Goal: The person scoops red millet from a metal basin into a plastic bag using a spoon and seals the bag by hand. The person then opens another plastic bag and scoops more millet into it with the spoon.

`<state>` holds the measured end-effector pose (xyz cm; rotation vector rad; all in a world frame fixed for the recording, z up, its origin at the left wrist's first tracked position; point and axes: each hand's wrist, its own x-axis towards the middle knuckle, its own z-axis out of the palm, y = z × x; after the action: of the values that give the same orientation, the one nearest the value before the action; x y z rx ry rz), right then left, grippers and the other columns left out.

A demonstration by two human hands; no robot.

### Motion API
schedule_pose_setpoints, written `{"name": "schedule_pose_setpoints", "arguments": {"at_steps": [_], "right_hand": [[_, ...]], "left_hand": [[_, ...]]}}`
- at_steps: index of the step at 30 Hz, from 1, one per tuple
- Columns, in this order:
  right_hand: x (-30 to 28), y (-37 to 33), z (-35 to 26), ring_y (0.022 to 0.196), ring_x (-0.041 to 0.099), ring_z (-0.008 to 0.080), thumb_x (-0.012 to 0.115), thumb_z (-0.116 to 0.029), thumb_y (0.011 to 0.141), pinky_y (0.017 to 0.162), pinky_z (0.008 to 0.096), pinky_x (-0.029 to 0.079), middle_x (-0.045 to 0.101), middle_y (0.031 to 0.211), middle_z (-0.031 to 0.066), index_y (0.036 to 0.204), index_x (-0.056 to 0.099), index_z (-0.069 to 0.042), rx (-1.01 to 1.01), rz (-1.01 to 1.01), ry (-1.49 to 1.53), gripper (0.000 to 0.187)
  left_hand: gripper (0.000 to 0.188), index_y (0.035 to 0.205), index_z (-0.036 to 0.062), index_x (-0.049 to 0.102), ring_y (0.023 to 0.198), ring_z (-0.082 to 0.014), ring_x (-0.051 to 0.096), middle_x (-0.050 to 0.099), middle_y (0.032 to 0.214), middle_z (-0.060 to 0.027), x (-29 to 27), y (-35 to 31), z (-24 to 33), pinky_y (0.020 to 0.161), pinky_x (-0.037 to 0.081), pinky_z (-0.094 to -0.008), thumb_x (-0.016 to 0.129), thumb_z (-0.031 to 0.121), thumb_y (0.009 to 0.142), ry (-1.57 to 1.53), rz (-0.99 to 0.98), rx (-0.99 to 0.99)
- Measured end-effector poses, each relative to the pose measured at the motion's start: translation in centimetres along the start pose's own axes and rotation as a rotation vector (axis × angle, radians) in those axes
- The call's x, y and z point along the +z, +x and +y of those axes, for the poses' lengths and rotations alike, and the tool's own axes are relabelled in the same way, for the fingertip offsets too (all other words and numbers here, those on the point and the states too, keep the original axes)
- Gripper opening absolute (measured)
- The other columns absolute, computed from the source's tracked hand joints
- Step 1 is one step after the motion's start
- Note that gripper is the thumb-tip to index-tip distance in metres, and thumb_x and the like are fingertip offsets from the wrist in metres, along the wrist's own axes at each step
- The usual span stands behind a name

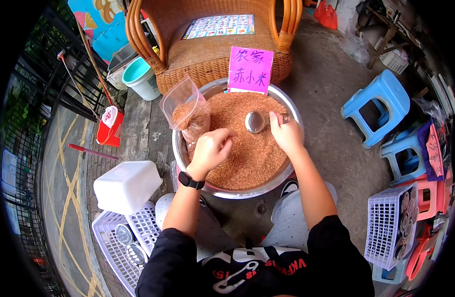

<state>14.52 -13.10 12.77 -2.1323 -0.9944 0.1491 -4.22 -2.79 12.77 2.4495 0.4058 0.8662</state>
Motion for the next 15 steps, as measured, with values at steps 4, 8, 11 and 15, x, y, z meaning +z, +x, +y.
{"name": "schedule_pose_setpoints", "arguments": {"at_steps": [4,8,11,15], "right_hand": [[-0.4,0.1,-0.7,0.071,0.058,0.0367,0.042,-0.035,0.086,0.066,0.0432,0.045,0.06,0.073,0.0192,0.073,0.062,-0.004,-0.013,-0.016,-0.064,0.039],[0.8,1.1,2.0,0.073,0.058,0.0378,0.037,-0.037,0.087,0.069,0.0447,0.045,0.061,0.076,0.0192,0.076,0.063,-0.004,-0.037,-0.001,-0.092,0.043],[1.9,0.8,0.0,0.074,0.058,0.0386,0.037,-0.037,0.087,0.069,0.0458,0.045,0.061,0.077,0.0199,0.078,0.063,-0.004,-0.101,-0.039,-0.077,0.043],[2.3,1.3,1.3,0.074,0.058,0.0385,0.037,-0.037,0.086,0.069,0.0463,0.045,0.061,0.076,0.0204,0.079,0.064,-0.006,-0.113,0.002,-0.071,0.042]], "left_hand": [[0.015,0.091,0.0012,0.058,0.078,-0.0172,0.056,0.058,0.089,-0.0084,-4.7,0.7,4.1,0.068,0.044,-0.0271,0.057,0.004,0.077,-0.22,0.171,-0.082],[0.044,0.111,-0.0032,0.049,0.088,-0.0232,0.053,0.053,0.101,-0.0172,-12.0,2.3,9.1,0.076,0.044,-0.0338,0.049,0.031,0.083,-0.348,0.475,0.348],[0.074,0.13,0.0042,0.035,0.112,-0.0324,0.043,0.041,0.124,-0.0231,-19.6,2.9,15.4,0.091,0.036,-0.0448,0.042,0.058,0.08,-0.15,0.374,0.53],[0.077,0.128,0.0139,0.04,0.116,-0.0352,0.039,0.041,0.127,-0.0169,-23.1,4.0,17.1,0.099,0.025,-0.0531,0.042,0.068,0.074,-0.136,0.043,0.705]]}}
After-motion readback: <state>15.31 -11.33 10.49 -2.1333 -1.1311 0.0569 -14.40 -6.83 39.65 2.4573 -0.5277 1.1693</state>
